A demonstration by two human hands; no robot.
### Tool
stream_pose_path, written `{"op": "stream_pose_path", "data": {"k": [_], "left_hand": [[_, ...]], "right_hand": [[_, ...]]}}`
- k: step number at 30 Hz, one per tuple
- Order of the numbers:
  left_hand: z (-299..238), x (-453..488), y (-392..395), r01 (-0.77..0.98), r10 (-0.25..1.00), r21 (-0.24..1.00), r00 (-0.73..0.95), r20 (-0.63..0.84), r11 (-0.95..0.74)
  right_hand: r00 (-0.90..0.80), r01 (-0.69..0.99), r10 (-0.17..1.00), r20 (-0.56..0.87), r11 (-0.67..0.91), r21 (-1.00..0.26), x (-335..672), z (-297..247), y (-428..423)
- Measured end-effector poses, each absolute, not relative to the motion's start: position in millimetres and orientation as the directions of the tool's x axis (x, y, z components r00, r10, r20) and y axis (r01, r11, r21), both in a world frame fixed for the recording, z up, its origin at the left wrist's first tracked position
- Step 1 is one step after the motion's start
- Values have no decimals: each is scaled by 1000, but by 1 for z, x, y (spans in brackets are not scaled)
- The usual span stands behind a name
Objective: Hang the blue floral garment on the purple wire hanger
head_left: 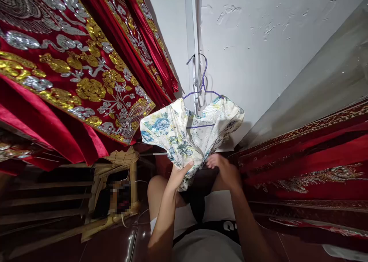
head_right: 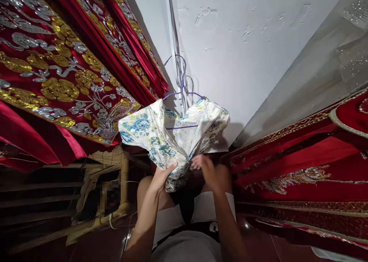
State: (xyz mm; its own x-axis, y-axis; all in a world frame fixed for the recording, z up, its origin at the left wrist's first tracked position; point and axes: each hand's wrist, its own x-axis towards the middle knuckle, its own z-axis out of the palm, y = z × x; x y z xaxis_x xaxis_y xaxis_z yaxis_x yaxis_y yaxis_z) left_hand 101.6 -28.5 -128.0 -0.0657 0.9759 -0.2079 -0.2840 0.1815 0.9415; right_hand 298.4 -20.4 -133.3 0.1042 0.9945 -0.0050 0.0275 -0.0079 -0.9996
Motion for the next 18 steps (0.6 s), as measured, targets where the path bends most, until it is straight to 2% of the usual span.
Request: {"op": "stream_pose_path", "data": {"k": [1,2,4,6,8,10,11,12,13,15,16,18], "left_hand": [[-128,103,-29,-289,976,940,-67,-207,179],[-128,102,-29,-293,977,940,-73,-202,173],[-129,96,-30,-281,976,948,-107,-189,153],[-133,88,-30,-199,963,975,-228,-142,97],[-140,82,-30,1,882,999,-470,29,-32],[-150,84,-31,279,708,946,-635,309,-162],[-154,88,-32,395,655,893,-620,432,-216],[-159,93,-32,470,663,843,-547,512,-263],[-163,101,-31,498,721,810,-432,542,-310],[-168,117,-29,447,844,809,-187,502,-382],[-169,125,-27,406,871,823,-117,477,-397],[-169,137,-23,340,873,842,-103,476,-419]], "right_hand": [[-82,59,997,-13,-8,-998,287,-131,-22],[-194,84,981,-5,12,-996,279,-127,-22],[-252,109,967,26,55,-993,268,-121,-19],[-227,115,973,29,57,-992,266,-119,-15],[-188,95,982,-3,15,-995,267,-122,-12],[-147,47,988,-43,-37,-998,268,-126,-13],[-134,20,989,-60,-58,-998,267,-128,-14],[-131,-4,989,-72,-73,-997,265,-129,-16],[-139,-24,987,-81,-85,-996,263,-129,-18],[-181,-51,979,-94,-105,-993,259,-126,-21],[-206,-60,974,-99,-113,-992,257,-123,-21],[-233,-82,967,-102,-124,-989,259,-111,-17]]}}
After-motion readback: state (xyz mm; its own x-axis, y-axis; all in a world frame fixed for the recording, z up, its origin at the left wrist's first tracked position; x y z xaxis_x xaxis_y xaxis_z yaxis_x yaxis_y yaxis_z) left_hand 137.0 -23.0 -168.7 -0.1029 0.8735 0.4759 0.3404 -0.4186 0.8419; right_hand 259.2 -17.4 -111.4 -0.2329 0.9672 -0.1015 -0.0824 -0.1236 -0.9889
